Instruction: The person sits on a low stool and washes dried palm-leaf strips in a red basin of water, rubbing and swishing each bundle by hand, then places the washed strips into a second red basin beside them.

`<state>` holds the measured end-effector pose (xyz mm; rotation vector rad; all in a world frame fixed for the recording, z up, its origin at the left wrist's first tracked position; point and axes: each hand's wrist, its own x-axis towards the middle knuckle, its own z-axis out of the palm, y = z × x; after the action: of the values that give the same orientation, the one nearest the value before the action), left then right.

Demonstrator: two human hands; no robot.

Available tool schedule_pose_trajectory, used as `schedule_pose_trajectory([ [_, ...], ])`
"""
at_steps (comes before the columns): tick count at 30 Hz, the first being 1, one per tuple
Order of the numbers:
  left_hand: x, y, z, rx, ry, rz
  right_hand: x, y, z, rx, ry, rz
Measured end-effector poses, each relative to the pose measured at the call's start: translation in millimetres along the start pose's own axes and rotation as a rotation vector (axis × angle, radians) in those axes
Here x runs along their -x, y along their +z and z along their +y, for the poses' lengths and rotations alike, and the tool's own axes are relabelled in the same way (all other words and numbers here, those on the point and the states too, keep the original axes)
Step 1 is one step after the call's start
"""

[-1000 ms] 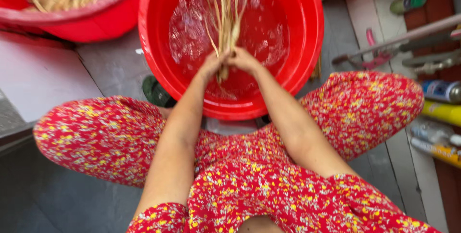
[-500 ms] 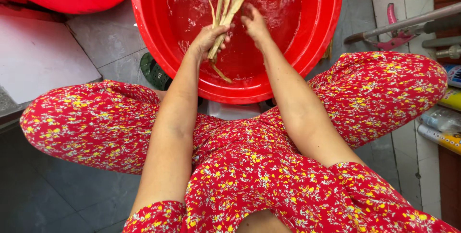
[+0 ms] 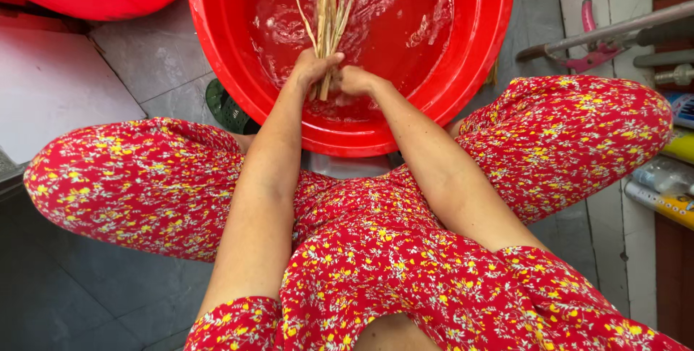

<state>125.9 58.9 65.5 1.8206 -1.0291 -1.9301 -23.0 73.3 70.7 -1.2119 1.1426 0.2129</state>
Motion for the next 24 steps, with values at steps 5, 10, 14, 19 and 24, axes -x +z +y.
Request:
schedule_pose_trajectory([
  [5, 9, -8, 37, 0.385, 0.015, -0.026, 19, -27, -6, -0.126, -0.051, 0.083],
  [10, 9, -23, 65, 0.846, 0.263, -0.123, 56, -32, -24, -0.337, -0.425, -0.053],
  [14, 17, -29, 62, 0.938, 0.338, -0.121, 50, 4, -34, -0.392, -0.327, -0.018],
  [19, 44, -43, 57, 0.928, 0.355, -0.067, 50, 8, -5, -0.129, -0.145, -0.016],
  [24, 77, -71, 50, 1.031, 0.485, -0.015, 87, 9, 24, 0.226, 0.204, 0.140],
])
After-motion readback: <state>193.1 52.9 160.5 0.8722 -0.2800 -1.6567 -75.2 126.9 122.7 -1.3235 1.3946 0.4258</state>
